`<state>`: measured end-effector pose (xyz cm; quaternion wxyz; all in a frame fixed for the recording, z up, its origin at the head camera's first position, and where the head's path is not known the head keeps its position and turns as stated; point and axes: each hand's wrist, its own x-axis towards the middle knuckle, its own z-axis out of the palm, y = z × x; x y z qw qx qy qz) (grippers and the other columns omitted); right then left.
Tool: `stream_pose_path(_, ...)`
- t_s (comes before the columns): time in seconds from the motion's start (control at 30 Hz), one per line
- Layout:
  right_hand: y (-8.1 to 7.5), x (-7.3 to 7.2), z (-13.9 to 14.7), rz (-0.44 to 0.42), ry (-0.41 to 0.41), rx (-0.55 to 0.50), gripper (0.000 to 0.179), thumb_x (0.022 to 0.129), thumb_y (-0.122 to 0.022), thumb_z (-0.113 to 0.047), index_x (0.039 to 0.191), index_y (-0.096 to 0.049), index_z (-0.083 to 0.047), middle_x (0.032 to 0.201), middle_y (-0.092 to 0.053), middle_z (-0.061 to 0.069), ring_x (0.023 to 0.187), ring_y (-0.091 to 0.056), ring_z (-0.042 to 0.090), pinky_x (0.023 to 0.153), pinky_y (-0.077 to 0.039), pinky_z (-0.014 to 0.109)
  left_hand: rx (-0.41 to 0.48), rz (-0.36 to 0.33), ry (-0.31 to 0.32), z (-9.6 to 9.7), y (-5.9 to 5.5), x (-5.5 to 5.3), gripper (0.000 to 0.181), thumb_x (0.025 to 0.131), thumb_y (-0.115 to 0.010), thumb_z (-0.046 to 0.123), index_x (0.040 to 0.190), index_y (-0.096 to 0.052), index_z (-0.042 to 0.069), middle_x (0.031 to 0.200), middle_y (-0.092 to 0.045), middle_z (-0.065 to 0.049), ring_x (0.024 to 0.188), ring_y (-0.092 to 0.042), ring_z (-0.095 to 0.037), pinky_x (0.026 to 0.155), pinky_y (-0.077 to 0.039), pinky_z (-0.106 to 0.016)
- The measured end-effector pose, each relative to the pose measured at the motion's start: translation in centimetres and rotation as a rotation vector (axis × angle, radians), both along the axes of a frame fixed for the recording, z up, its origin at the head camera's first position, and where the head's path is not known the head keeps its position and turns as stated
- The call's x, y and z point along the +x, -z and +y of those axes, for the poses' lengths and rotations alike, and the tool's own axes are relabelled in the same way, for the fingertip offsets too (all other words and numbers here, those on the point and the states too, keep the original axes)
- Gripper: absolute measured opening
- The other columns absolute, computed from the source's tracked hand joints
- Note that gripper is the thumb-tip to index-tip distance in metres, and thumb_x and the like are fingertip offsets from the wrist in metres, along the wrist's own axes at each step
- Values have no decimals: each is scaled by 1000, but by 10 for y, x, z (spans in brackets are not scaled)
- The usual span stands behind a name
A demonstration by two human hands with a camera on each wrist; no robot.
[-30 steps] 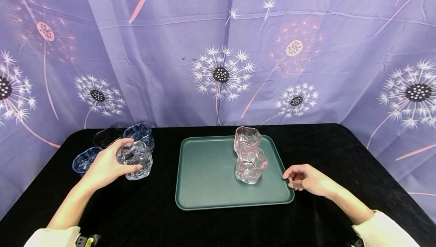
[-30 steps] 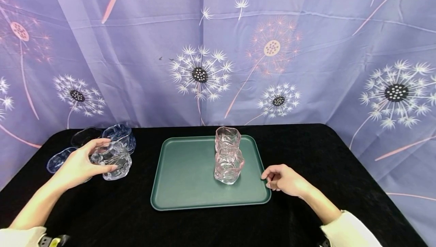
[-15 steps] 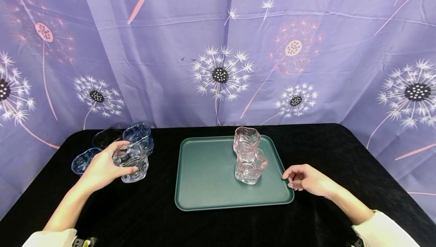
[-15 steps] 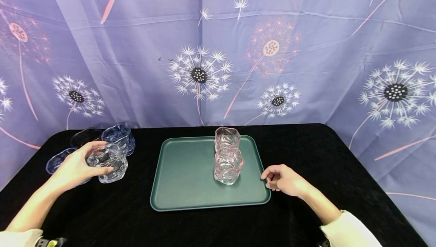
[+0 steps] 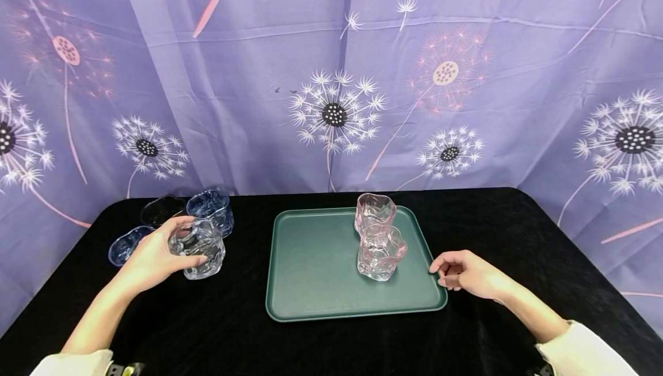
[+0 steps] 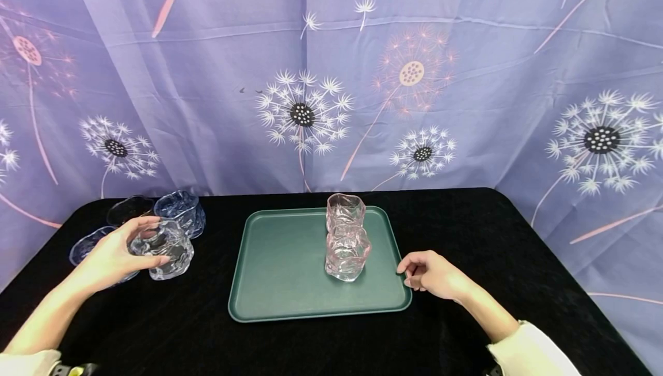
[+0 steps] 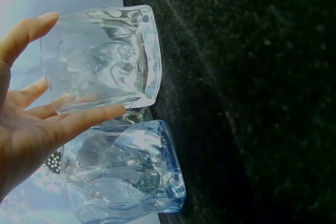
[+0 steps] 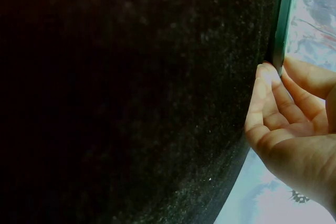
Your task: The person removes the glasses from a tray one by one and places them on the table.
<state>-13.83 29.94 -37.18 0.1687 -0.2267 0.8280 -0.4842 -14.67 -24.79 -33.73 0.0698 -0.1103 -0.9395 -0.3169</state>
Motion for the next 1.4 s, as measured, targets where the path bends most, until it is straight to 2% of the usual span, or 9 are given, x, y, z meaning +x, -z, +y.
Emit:
stream_pose_path(0.37, -1, 0, -1, -7, -12, -17, 18, 79, -53, 12, 96, -55, 15, 76, -53, 9, 60, -49, 7, 50, -42, 22, -14, -17, 17, -1, -1, -1, 78, 70, -79, 29, 128, -40, -5, 115, -53, -29, 106, -49, -42, 83, -38, -55)
stream_pose_path(0.57, -1, -1, -1, -3, -9, -5, 17, 79, -54, 12, 96, -56, 14, 75, -53, 9, 60, -50, 8, 50, -43, 23, -9, -43, 21, -3, -4, 1, 81, 70, -79, 30, 131, -38, -5, 124, -47, -28, 110, -45, -43, 85, -36, -55)
stream_pose_path(0.7, -1, -1, -1, -7, -3, 2, 17, 79, -55, 11, 96, -56, 14, 75, -53, 9, 60, -50, 9, 51, -43, 23, -3, -60, 24, -4, -10, 2, 84, 70, -79, 31, 133, -36, -5, 127, -45, -28, 114, -42, -44, 86, -35, -56)
stream_pose_path(0.93, -1, -1, -1, -1, -9, -8, 16, 80, -55, 11, 95, -56, 14, 75, -53, 10, 60, -50, 8, 50, -43, 23, -28, -79, 29, -3, -29, 6, 83, 73, -76, 35, 135, -35, -2, 128, -42, -28, 114, -40, -44, 82, -37, -58)
stream_pose_path(1.1, -1, -1, -1, 1, -16, -27, 16, 80, -55, 12, 95, -55, 15, 76, -53, 10, 60, -49, 8, 49, -42, 23, -48, -33, 21, 1, -41, 9, 79, 73, -76, 36, 133, -40, 1, 122, -46, -31, 100, -53, -41, 78, -43, -54)
stream_pose_path(1.2, -1, -1, -1, 1, -17, -28, 15, 80, -55, 12, 95, -55, 15, 76, -53, 10, 60, -49, 8, 49, -42, 23, -45, -7, 29, 4, -44, 9, 77, 73, -76, 36, 132, -42, 1, 121, -47, -30, 96, -56, -40, 76, -44, -53)
stream_pose_path(1.4, -1, -1, 0, -10, -16, -35, 16, 80, -54, 12, 95, -55, 16, 76, -53, 10, 60, -49, 8, 49, -42, 23, -27, -11, 50, 14, -44, 7, 77, 74, -75, 35, 133, -41, 0, 128, -44, -26, 112, -44, -42, 80, -43, -54)
